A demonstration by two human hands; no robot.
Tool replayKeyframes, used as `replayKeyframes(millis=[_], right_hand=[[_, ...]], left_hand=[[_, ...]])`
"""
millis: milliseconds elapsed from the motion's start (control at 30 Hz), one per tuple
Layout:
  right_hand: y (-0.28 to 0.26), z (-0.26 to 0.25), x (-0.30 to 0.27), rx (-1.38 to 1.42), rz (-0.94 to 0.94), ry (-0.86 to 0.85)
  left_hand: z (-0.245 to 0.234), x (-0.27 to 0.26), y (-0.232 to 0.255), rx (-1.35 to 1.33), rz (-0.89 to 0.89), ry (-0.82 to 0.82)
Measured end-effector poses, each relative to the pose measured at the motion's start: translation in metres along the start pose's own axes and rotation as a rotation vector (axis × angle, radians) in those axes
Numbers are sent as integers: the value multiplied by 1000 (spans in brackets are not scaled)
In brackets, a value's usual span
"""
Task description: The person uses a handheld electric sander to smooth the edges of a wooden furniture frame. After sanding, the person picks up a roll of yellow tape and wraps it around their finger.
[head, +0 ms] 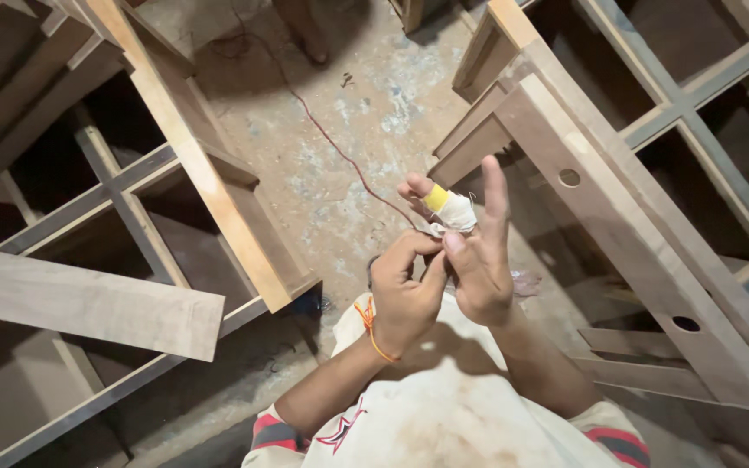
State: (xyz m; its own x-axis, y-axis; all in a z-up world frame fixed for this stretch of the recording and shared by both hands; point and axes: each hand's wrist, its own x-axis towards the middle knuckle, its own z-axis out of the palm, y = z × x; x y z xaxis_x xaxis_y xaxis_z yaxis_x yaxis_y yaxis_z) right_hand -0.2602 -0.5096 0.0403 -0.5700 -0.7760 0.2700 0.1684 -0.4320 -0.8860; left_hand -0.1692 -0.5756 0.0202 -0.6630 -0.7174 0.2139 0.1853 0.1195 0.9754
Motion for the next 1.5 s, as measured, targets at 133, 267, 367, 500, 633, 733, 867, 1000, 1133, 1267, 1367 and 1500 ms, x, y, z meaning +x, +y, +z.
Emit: replayKeyframes(millis=[133,267,367,500,633,733,867,1000,1133,1267,1367,1500], right_hand=[[-13,-14,0,264,56,60],[-26,-24,-5,388,53,80],[-30,-29,-5,382,69,115],[-31,-30,-7,364,18,146],[-33,-30,-9,352,-26,176],[-34,-30,-9,338,-52,183],[-34,-30,-10,364,-69,184],[-31,-35,-2,347,-78,212],[-41,-45,-2,407,-87,227],[-46,-46,-3,457,-68,266],[-46,-53,2,459,-42,252],[-44,-64,1,511,-23,197]], left_hand=[[20,4,13,79,77,-13],[31,7,23,182,136,-61],[34,9,28,266,214,-97],[40,6,31,294,192,-103],[46,3,30,305,150,-61],[47,2,29,327,185,-58],[45,3,29,458,405,-52],[44,2,31,515,597,-55],[41,2,32,495,638,-135],[36,2,26,433,684,-249],[23,-2,24,394,650,-431],[-4,1,23,407,459,-517]])
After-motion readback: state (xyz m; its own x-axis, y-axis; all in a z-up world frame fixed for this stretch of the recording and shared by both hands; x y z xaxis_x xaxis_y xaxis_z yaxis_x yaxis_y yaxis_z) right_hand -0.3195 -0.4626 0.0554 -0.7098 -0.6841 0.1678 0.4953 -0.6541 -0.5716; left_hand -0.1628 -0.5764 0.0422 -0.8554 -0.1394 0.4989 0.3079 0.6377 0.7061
